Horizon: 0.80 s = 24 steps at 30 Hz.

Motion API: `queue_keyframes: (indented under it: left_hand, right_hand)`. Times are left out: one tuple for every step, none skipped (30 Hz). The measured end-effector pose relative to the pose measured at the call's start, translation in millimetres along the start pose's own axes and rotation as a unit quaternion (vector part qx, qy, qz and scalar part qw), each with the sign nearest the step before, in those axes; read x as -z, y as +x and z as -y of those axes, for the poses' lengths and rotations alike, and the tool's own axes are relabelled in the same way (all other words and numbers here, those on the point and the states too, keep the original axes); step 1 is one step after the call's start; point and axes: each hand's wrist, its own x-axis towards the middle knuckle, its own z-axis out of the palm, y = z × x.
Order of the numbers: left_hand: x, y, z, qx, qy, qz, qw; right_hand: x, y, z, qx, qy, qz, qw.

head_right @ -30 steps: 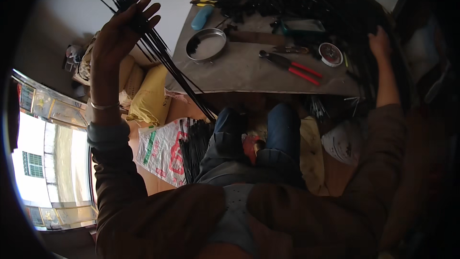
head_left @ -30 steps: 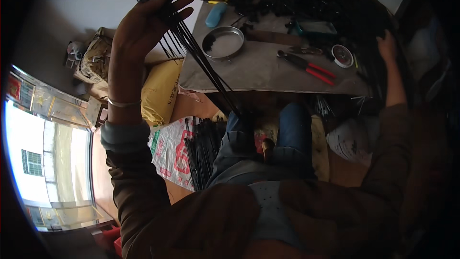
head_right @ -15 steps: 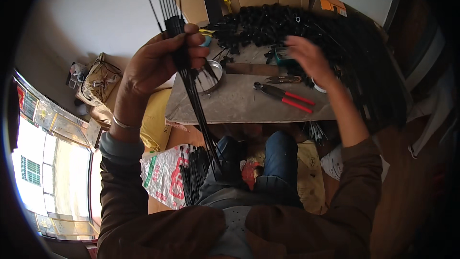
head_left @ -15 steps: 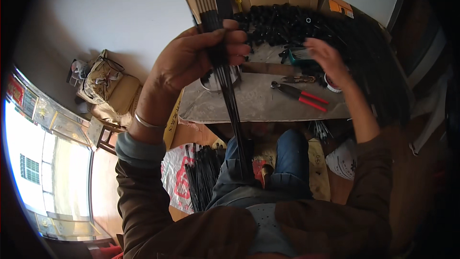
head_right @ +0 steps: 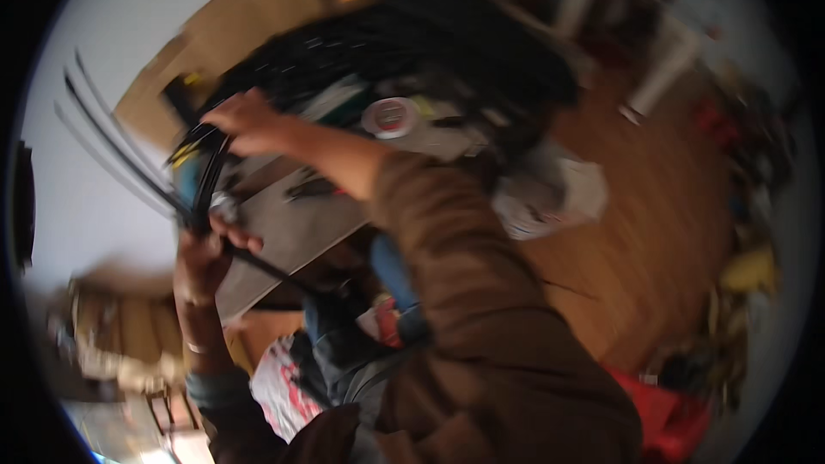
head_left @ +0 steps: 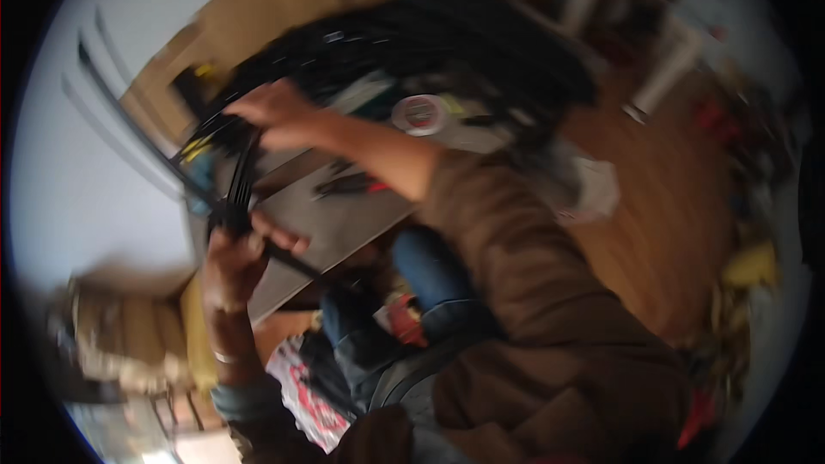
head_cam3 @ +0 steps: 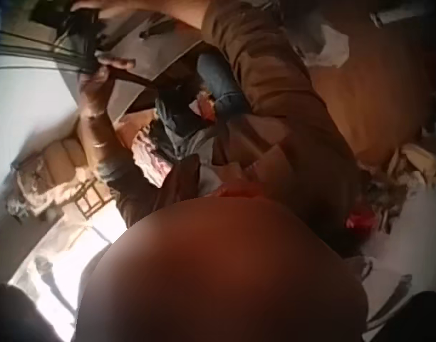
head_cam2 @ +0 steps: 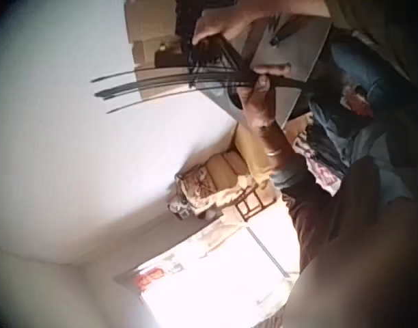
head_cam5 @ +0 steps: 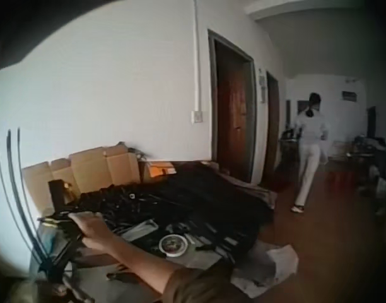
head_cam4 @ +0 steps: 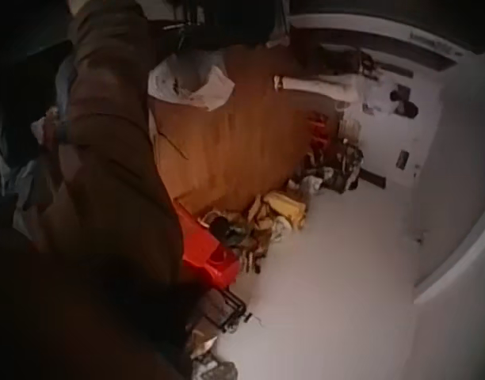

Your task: Assembling umbrella ribs and plastic components at a workshop table using pliers.

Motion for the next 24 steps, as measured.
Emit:
queue_keyframes:
  left_hand:
    - [5,2,26,0.026,-0.024,-0.004,0.999]
    - [11,4,48,0.059,-0.035,-0.013,0.998]
    - [19,-1,61,0.096,-0.055,-0.037,0.993]
    - [15,2,64,0.1,-0.066,-0.025,0.992]
    - [11,6,62,0.104,-0.075,-0.016,0.992]
    - [9,10,56,0.095,-0.063,-0.014,0.993]
    - [11,15,46,0.082,-0.043,-0.006,0.996]
    - [16,18,40,0.068,-0.041,-0.001,0.997]
    - [19,25,33,0.052,-0.037,0.007,0.998]
    - [21,32,24,0.038,-0.024,0.028,0.999]
    - [20,38,18,0.032,-0.024,0.032,0.999]
    - [19,45,12,0.026,-0.024,0.036,0.999]
    - [8,47,-1,0.012,-0.021,0.04,0.999]
    - [5,48,-8,0.01,-0.021,0.05,0.999]
    - [3,49,-14,0.01,-0.02,0.06,0.998]
    - [0,49,-20,0.003,0.003,0.067,0.998]
    - [-2,48,-23,-0.008,0.008,0.074,0.997]
    - [-6,46,-26,-0.018,0.013,0.08,0.997]
    - [-13,41,-36,-0.025,0.045,0.082,0.995]
    - [-14,40,-35,-0.029,0.044,0.094,0.994]
    - [-15,37,-33,-0.033,0.043,0.106,0.993]
    - [-17,28,-30,-0.032,0.043,0.081,0.995]
    - [-18,26,-21,-0.029,0.041,0.069,0.996]
    - [-18,26,-8,-0.025,0.039,0.057,0.997]
  right_hand:
    - [5,-8,1,-0.061,-0.05,0.133,0.988]
    - [11,-17,1,-0.047,-0.041,0.203,0.977]
    - [26,-25,21,-0.051,0.07,0.247,0.965]
    - [29,-28,28,-0.053,0.094,0.326,0.939]
    - [34,-39,38,-0.088,0.132,0.351,0.923]
    - [43,-42,49,-0.091,0.146,0.355,0.919]
    - [47,-42,60,-0.099,0.171,0.341,0.919]
    - [51,-38,71,-0.106,0.197,0.326,0.919]
    - [63,-29,80,-0.127,0.292,0.279,0.906]
    - [63,-24,80,-0.144,0.319,0.254,0.902]
    - [63,-22,79,-0.161,0.344,0.229,0.896]
    - [60,-23,76,-0.118,0.361,0.143,0.914]
    - [56,-21,73,-0.115,0.362,0.144,0.914]
    - [54,-18,69,-0.157,0.388,0.162,0.893]
    - [53,-16,65,-0.199,0.413,0.181,0.87]
    - [60,-11,68,-0.198,0.408,0.183,0.872]
    - [58,-11,67,-0.2,0.408,0.182,0.872]
    - [52,-11,64,-0.193,0.379,0.151,0.892]
    - [44,-7,62,-0.182,0.353,0.119,0.91]
    - [38,-3,52,-0.069,0.264,0.03,0.961]
    - [37,-2,38,-0.038,0.194,0.001,0.98]
    - [31,4,31,-0.001,0.133,-0.028,0.991]
    - [29,0,18,-0.017,0.067,-0.03,0.997]
    - [28,-6,6,-0.048,-0.001,0.001,0.999]
